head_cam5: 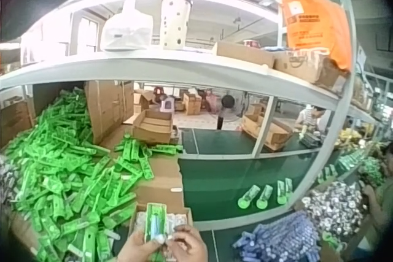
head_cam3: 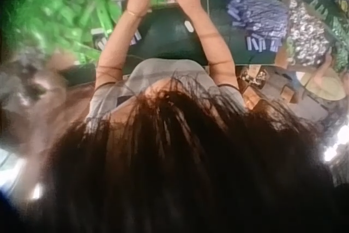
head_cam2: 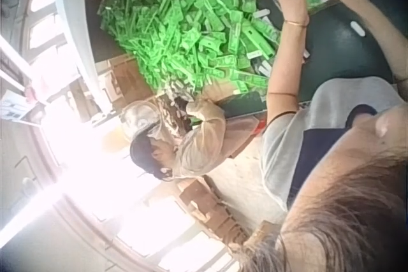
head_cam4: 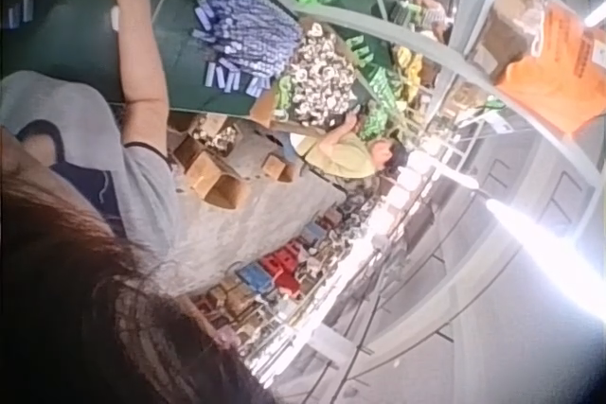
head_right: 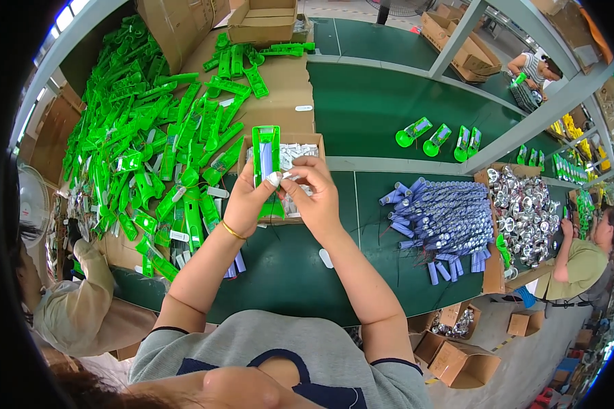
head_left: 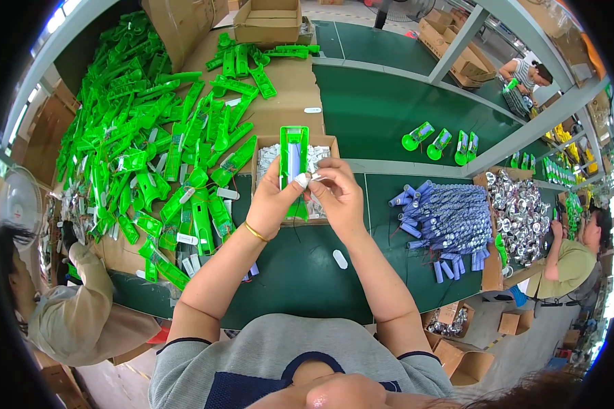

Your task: The user is assembling green plastic flashlight bodies by inserting batteries and internal components.

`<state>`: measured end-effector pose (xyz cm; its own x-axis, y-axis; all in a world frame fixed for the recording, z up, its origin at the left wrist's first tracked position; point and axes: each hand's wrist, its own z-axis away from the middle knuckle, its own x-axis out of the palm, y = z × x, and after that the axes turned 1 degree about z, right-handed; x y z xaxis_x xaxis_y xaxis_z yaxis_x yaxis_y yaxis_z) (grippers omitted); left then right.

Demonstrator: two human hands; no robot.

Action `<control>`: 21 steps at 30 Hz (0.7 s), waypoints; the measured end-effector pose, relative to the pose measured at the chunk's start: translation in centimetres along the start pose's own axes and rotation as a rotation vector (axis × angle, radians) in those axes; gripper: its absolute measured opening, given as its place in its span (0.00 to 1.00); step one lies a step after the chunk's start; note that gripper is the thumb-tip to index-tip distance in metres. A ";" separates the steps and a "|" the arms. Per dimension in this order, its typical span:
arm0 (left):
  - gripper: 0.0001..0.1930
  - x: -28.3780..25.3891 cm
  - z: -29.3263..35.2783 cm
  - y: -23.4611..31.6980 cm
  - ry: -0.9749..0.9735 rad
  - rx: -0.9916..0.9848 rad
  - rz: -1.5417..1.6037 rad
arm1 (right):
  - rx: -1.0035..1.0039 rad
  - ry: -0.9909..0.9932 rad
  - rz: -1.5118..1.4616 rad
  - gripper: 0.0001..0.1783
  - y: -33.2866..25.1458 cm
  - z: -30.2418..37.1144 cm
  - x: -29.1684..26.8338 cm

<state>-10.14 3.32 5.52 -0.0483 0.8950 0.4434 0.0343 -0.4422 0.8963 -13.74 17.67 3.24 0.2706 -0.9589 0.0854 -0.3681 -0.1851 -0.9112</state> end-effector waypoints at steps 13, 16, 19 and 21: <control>0.24 -0.7 -5.0 -1.2 -0.120 -0.006 -0.525 | 0.118 0.257 -0.069 0.06 -1.0 -5.8 -2.9; 0.22 0.3 -5.8 -2.0 -0.082 0.027 -0.573 | 0.053 0.323 -0.265 0.06 0.6 -7.2 -2.0; 0.24 0.3 -6.9 -2.2 -0.022 0.083 -0.806 | 0.135 0.381 -0.218 0.05 1.8 -8.4 -1.5; 0.24 0.1 -7.9 -2.0 -0.038 0.116 -0.834 | 0.089 0.329 0.037 0.11 3.3 -9.6 -2.8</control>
<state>-18.14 3.85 3.90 -0.0699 0.9280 -0.3660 0.1047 0.3717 0.9225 -24.29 17.67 3.90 -0.0485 -0.9853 0.1637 -0.2896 -0.1430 -0.9464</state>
